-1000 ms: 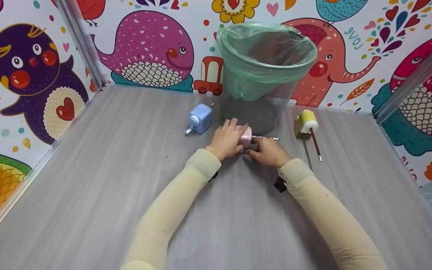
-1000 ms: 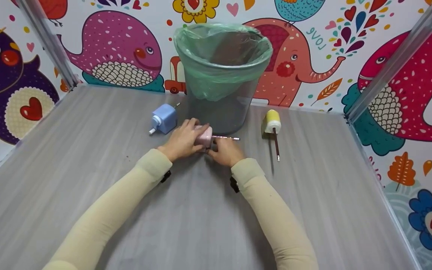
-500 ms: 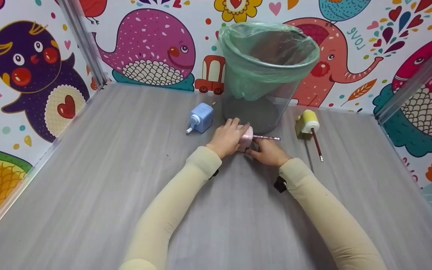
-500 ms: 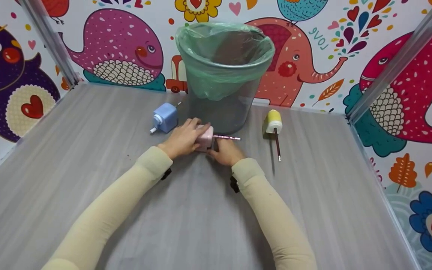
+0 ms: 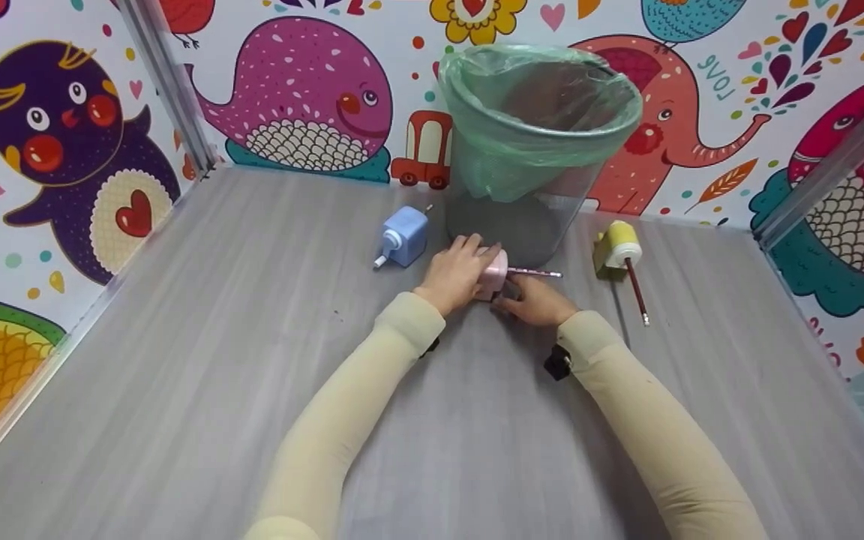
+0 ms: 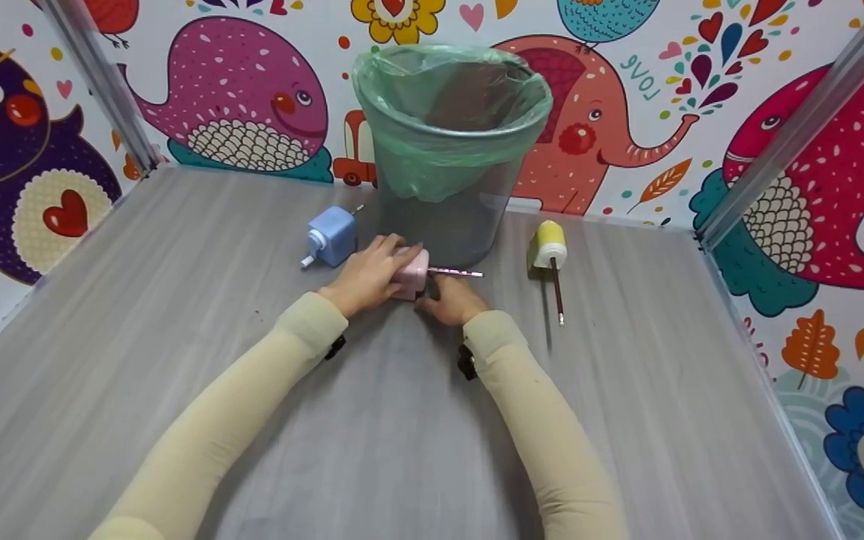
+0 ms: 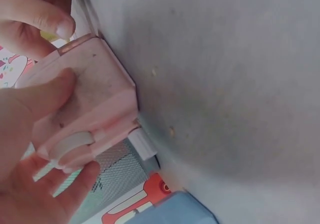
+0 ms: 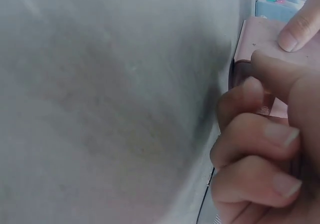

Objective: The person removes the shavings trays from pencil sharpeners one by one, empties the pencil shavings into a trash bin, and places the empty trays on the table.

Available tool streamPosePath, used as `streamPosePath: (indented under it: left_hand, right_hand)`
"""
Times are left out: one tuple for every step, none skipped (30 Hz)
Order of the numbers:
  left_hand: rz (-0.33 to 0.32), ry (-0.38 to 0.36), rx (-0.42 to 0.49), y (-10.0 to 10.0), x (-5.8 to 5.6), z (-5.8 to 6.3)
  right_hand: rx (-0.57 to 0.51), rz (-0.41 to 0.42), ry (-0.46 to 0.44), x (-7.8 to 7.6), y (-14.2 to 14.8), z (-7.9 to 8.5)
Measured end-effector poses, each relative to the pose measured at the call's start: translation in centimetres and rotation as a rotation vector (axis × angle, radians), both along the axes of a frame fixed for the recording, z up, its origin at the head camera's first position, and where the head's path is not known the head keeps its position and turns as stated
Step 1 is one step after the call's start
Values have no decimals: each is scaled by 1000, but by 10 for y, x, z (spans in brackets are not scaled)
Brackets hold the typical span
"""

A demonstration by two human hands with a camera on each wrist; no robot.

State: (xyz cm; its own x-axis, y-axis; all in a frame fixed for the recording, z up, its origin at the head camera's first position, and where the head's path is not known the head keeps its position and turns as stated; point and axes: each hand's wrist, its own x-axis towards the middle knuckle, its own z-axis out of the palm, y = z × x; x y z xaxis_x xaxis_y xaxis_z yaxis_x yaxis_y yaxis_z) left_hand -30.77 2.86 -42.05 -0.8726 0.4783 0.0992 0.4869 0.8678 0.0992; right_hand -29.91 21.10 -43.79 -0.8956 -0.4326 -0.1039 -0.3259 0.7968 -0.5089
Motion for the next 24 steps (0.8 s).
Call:
streamPosePath:
  left_hand:
    - [-2,-2,3,1,-1,0]
    - [-3,-5,6,2,-1,0]
    - [-5,-5,8,2,-2,0]
    - [-6,-6,12,2,-2,0]
    - [-7,-6,17,2,-3,0]
    - [-8,-3,25,1,-3,-1]
    - [-8,-1,33,0,-3,-1]
    - [-5,0,40,-2,-3,-1]
    - [-3,2,49,-4,-3,-1]
    - [-3,4,56,-4,-3,-1]
    - [-3,5,63,-5,-3,-1]
    - [-4,5,70,-5,-3,-1]
    - [-5,5,75,-5,-3,-1]
    - [-6,5,79,-5,-3,-1]
    - [-6,6,80,-4,-3,-1]
    - [-6,5,79,-4,-3,0]
    - [-6,9,74,-3,-3,0]
    - [-6,10,69,-2,-3,1]
    - [-2,8,64,-2,-3,1]
    - [2,8,58,-2,-3,1]
    - [5,6,53,-1,-2,1]
    - [8,5,49,-1,-2,2]
    - [8,5,45,0,-2,2]
    - [10,-1,44,0,-1,2]
  right_hand:
    - [3,-3,-4,-1,1,0]
    - [2,-5,-8,-1,1,0]
    - [-1,-6,-11,-2,2,0]
    - [-5,-4,-14,-2,2,-1]
    - [-7,-5,-17,-3,2,-1]
    - [-8,-5,-18,-3,1,-1]
    - [-10,-5,-20,-4,0,-2]
    - [-12,-9,-31,-5,-1,-2]
    - [-14,-9,-39,-6,-3,-3]
    - [-15,-9,-45,-7,-3,-3]
    - [-14,-12,-50,-8,-3,-3]
    - [-17,-14,-61,-8,-3,-4]
    - [-21,-17,-74,-9,-3,-3]
    - [-26,-19,-87,-10,-3,-3]
    - [-31,-20,-97,-10,-2,-3]
    - [-35,-24,-107,-11,-2,-3]
    - [-42,-25,-123,-11,-1,-2]
    - [-50,-26,-136,-12,-1,-2]
    - [-56,-22,-144,-12,-1,-2]
    - [-62,-20,-152,-13,-1,-3]
    - [-66,-19,-161,-13,-1,-3]
    - [-74,-19,-171,-13,0,-4]
    - [-85,-22,-183,-14,0,-5]
    - [-93,-28,-191,-14,0,-5]
